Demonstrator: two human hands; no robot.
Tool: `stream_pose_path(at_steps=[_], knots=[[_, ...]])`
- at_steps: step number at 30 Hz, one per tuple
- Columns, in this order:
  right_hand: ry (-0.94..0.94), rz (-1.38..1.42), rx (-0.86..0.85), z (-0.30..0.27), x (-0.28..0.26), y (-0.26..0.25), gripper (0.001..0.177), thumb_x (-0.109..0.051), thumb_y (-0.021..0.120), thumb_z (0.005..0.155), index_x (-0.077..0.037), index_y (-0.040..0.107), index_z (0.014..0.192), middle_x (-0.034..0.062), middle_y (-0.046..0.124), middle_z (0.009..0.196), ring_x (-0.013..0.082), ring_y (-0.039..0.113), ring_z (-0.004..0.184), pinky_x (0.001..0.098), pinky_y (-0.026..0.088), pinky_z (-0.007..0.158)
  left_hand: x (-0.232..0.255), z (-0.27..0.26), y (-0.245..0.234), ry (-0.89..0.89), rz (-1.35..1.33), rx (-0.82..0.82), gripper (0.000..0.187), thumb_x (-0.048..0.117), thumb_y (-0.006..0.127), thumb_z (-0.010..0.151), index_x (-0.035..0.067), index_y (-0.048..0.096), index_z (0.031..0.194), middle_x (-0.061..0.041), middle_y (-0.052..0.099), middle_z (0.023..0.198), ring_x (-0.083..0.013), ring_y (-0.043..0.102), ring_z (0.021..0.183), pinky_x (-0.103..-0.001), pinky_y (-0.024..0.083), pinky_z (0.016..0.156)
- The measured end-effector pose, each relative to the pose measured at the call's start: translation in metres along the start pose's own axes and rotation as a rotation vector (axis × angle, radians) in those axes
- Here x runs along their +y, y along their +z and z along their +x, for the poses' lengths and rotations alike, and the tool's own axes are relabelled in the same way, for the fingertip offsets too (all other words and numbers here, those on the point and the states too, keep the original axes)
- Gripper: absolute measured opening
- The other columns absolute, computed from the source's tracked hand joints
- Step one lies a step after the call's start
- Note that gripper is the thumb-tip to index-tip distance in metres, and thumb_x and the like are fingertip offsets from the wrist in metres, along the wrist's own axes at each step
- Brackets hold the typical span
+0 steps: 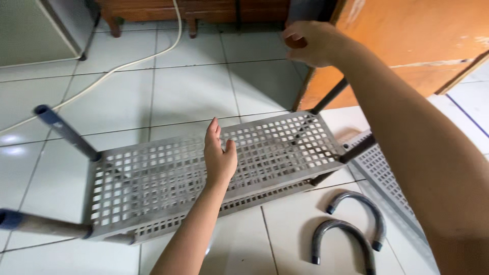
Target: The person assembles a two-tier plastic shelving unit by inserting straight and curved metal poles into the grid shelves. They repeatedly attach and detach the poles to connect the two shelves and form the frame.
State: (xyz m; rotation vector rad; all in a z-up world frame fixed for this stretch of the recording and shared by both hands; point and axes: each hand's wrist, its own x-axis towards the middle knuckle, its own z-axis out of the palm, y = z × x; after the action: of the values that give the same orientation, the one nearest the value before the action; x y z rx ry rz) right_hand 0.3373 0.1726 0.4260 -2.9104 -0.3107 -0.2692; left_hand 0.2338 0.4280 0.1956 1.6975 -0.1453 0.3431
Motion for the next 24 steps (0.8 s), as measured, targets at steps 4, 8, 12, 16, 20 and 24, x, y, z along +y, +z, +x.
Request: stream_pose_path(at_steps=[4, 8, 12, 16, 20, 24], knots=[[0.198, 0.285, 0.185, -0.050, 0.130, -0.024, 0.044, -0.006, 0.054, 0.096, -0.014, 0.064, 0.138, 0.0053, 0.071, 0.127, 0.0240, 0.064, 0.108, 0.0377, 0.054, 0.088, 0.007, 0.014, 0.073, 0.152, 0.190, -0.153, 0.064, 0.000, 0.057, 0.092, 0.007, 0.036, 0.152, -0.018, 0.051, 0.150, -0.0324, 0.050, 0.140, -0.041, 0.044, 0.110], [0.450, 0.645, 0.214, -0.087, 0.227, 0.018, 0.035, -0.002, 0.058, 0.099, -0.009, 0.066, 0.132, 0.0063, 0.074, 0.115, 0.0143, 0.065, 0.098, 0.0310, 0.054, 0.082, -0.001, 0.035, 0.142, 0.164, 0.229, -0.396, 0.048, 0.001, 0.053, 0.094, 0.008, 0.052, 0.142, -0.012, 0.066, 0.139, -0.0276, 0.065, 0.126, -0.038, 0.052, 0.102], [0.415, 0.747, -0.005, -0.109, 0.249, 0.097, 0.047, -0.009, 0.074, 0.089, -0.010, 0.064, 0.134, 0.0106, 0.074, 0.113, 0.0170, 0.067, 0.097, 0.0335, 0.054, 0.079, -0.013, 0.069, 0.202, 0.306, 0.336, -0.414, 0.049, 0.000, 0.059, 0.088, 0.005, 0.055, 0.137, -0.017, 0.066, 0.130, -0.0334, 0.063, 0.122, -0.042, 0.051, 0.100], [0.330, 0.615, -0.010, -0.096, 0.222, 0.155, 0.063, -0.024, 0.079, 0.087, -0.013, 0.052, 0.142, 0.0092, 0.070, 0.122, 0.0213, 0.069, 0.108, 0.0346, 0.057, 0.088, -0.021, 0.090, 0.239, 0.419, 0.340, -0.424, 0.048, 0.003, 0.069, 0.084, 0.004, 0.059, 0.131, -0.017, 0.069, 0.123, -0.0343, 0.065, 0.117, -0.043, 0.052, 0.098], [-0.079, 0.715, 0.091, -0.083, 0.205, 0.174, 0.037, -0.017, 0.071, 0.097, -0.006, 0.061, 0.131, 0.0119, 0.076, 0.120, 0.0247, 0.075, 0.109, 0.0360, 0.060, 0.092, -0.021, 0.102, 0.249, 0.238, 0.293, -0.534, 0.041, 0.011, 0.074, 0.084, 0.006, 0.064, 0.123, -0.011, 0.074, 0.115, -0.0250, 0.077, 0.097, -0.037, 0.058, 0.088], [-0.104, 0.648, 0.030, -0.072, 0.197, 0.174, 0.029, -0.013, 0.068, 0.097, -0.006, 0.062, 0.125, 0.0123, 0.077, 0.110, 0.0244, 0.077, 0.101, 0.0363, 0.061, 0.086, -0.020, 0.105, 0.249, 0.186, 0.284, -0.495, 0.027, 0.018, 0.076, 0.088, 0.004, 0.071, 0.111, -0.009, 0.077, 0.105, -0.0223, 0.077, 0.088, -0.035, 0.059, 0.079]])
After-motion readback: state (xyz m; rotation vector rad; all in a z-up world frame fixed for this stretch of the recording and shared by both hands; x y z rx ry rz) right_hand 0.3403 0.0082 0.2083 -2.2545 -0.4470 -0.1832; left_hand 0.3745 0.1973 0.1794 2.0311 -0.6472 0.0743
